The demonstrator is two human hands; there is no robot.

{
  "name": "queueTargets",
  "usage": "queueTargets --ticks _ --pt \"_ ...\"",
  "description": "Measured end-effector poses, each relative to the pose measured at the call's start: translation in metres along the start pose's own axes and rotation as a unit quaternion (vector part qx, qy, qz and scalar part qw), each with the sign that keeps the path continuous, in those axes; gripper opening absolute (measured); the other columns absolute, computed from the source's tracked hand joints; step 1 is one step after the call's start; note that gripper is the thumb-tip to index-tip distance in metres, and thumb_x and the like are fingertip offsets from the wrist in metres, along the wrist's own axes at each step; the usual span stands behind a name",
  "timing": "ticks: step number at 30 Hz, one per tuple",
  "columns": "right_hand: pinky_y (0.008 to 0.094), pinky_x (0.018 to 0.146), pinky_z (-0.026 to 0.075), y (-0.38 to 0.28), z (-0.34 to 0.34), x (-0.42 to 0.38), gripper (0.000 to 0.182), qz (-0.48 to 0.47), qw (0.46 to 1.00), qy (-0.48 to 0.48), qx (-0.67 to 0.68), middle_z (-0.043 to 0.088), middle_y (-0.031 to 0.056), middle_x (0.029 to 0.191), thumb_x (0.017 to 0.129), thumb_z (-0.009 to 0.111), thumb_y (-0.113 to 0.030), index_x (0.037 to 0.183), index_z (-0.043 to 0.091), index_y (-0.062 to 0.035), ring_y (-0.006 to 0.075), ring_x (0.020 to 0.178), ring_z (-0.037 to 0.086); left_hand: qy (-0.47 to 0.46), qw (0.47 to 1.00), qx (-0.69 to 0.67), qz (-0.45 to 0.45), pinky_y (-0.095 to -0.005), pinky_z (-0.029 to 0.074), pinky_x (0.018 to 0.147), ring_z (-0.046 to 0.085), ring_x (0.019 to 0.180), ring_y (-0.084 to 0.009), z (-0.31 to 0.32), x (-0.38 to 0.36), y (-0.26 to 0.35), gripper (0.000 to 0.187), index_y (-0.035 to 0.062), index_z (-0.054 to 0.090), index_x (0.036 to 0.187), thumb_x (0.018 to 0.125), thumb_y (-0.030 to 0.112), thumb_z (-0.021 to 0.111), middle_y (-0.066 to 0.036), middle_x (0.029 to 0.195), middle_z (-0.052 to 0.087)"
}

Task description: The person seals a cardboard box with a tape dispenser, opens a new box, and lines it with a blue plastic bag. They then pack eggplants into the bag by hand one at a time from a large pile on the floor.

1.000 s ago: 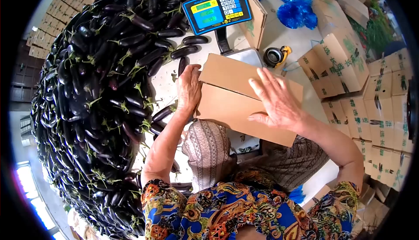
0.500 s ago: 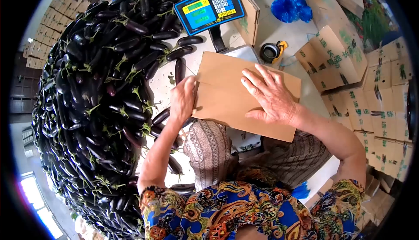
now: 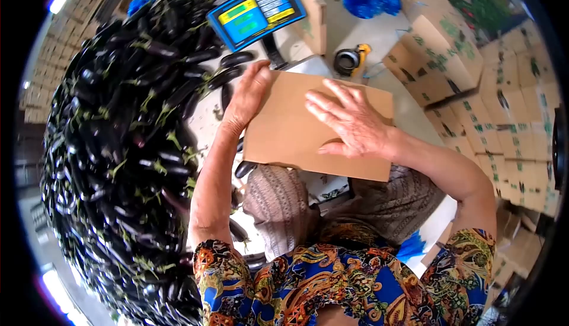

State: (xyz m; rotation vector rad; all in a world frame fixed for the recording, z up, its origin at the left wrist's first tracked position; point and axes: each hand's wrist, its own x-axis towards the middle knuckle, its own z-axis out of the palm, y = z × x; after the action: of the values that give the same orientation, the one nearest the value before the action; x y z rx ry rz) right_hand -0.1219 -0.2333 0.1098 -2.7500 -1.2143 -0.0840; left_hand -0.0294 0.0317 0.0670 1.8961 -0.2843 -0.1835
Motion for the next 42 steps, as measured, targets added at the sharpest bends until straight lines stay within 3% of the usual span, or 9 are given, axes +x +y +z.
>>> queueTargets --ticks 5,6,9,12,17,29,35,40,42 --pt "0.0508 0.103 0.031 0.025 0.005 0.005 0.076 -0.034 0.998 0.035 0.030 0.038 0.0123 0.147 0.086 0.054 -0.060 0.141 0.043 -0.0085 0.0307 0.135 0.034 0.074 0.996 0.039 0.027 -0.0277 0.045 0.080 0.054 0.087 -0.0151 0.004 -0.014 0.009 0.027 0.0041 0.054 0.117 0.098 0.022 0.050 -0.007 0.097 0.059" --pt "0.0490 0.105 0.031 0.039 0.013 0.001 0.073 -0.028 0.997 0.047 -0.046 0.041 0.0123 0.145 0.090 0.045 -0.063 0.142 0.041 -0.0127 0.0287 0.134 0.037 0.080 0.994 0.069 0.034 -0.0271 0.045 0.079 0.054 0.085 -0.0145 0.001 -0.017 0.007 0.027 0.0040 0.054 0.117 0.099 0.023 0.050 -0.006 0.095 0.059" --pt "0.0447 0.110 0.028 0.080 0.003 -0.010 0.061 0.150 0.982 0.116 0.011 0.041 0.0135 0.145 0.096 0.044 -0.053 0.142 0.041 -0.0131 0.0296 0.135 0.036 0.093 0.995 0.024 -0.018 -0.0259 0.045 0.076 0.052 0.080 -0.0128 -0.003 -0.022 0.010 0.030 0.0030 0.053 0.116 0.099 0.027 0.051 -0.006 0.087 0.057" --pt "0.0404 0.107 0.031 0.095 -0.006 -0.023 0.060 0.332 0.850 0.140 0.384 0.048 0.0150 0.136 0.096 0.045 -0.053 0.135 0.046 -0.0078 0.0312 0.130 0.041 0.102 0.994 0.043 -0.017 -0.0267 0.045 0.078 0.053 0.082 -0.0133 -0.001 -0.019 0.001 0.031 0.0034 0.052 0.118 0.099 0.028 0.051 -0.007 0.088 0.057" --pt "0.0348 0.102 0.038 0.075 0.030 -0.019 0.058 0.409 0.746 0.199 0.487 0.054 0.0153 0.125 0.096 0.045 -0.054 0.131 0.044 -0.0075 0.0272 0.118 0.052 0.083 0.993 0.071 -0.033 -0.0301 0.042 0.088 0.052 0.093 -0.0161 0.000 -0.019 0.004 0.037 0.0061 0.048 0.124 0.098 0.032 0.049 -0.011 0.101 0.056" --pt "0.0387 0.088 0.045 0.069 0.027 -0.016 0.052 0.420 0.791 0.197 0.399 0.061 0.0172 0.104 0.091 0.056 -0.050 0.121 0.048 -0.0095 0.0253 0.100 0.059 -0.044 0.957 -0.250 -0.140 -0.0309 0.043 0.096 0.053 0.109 -0.0164 -0.018 -0.025 0.011 0.068 0.0080 0.042 0.137 0.096 0.063 0.035 -0.009 0.122 0.054" --pt "0.0362 0.073 0.051 0.063 0.031 -0.015 0.035 0.387 0.816 0.248 0.350 0.066 0.0125 0.088 0.093 0.057 -0.033 0.118 0.051 -0.0084 0.0234 0.079 0.065 0.065 0.998 0.014 -0.022 -0.0322 0.040 0.094 0.052 0.104 -0.0213 -0.003 -0.020 -0.009 0.030 0.0031 0.055 0.117 0.098 0.026 0.049 -0.012 0.107 0.054" --pt "0.0424 0.080 0.048 0.069 0.029 -0.024 0.032 0.386 0.812 0.211 0.385 0.062 0.0159 0.096 0.094 0.055 -0.032 0.115 0.050 -0.0096 0.0318 0.092 0.062 0.100 0.985 0.141 0.006 -0.0294 0.045 0.086 0.057 0.092 -0.0176 0.001 -0.019 0.015 0.026 0.0005 0.059 0.110 0.098 0.022 0.050 -0.010 0.097 0.062" --pt "0.0389 0.080 0.050 0.083 0.022 -0.040 0.034 0.364 0.801 0.183 0.438 0.063 0.0113 0.100 0.096 0.052 -0.035 0.119 0.051 -0.0101 0.0244 0.093 0.063 0.103 0.990 0.093 -0.023 -0.0268 0.044 0.085 0.056 0.091 -0.0137 -0.002 -0.019 0.015 0.026 0.0007 0.061 0.110 0.099 0.021 0.049 -0.007 0.096 0.063"
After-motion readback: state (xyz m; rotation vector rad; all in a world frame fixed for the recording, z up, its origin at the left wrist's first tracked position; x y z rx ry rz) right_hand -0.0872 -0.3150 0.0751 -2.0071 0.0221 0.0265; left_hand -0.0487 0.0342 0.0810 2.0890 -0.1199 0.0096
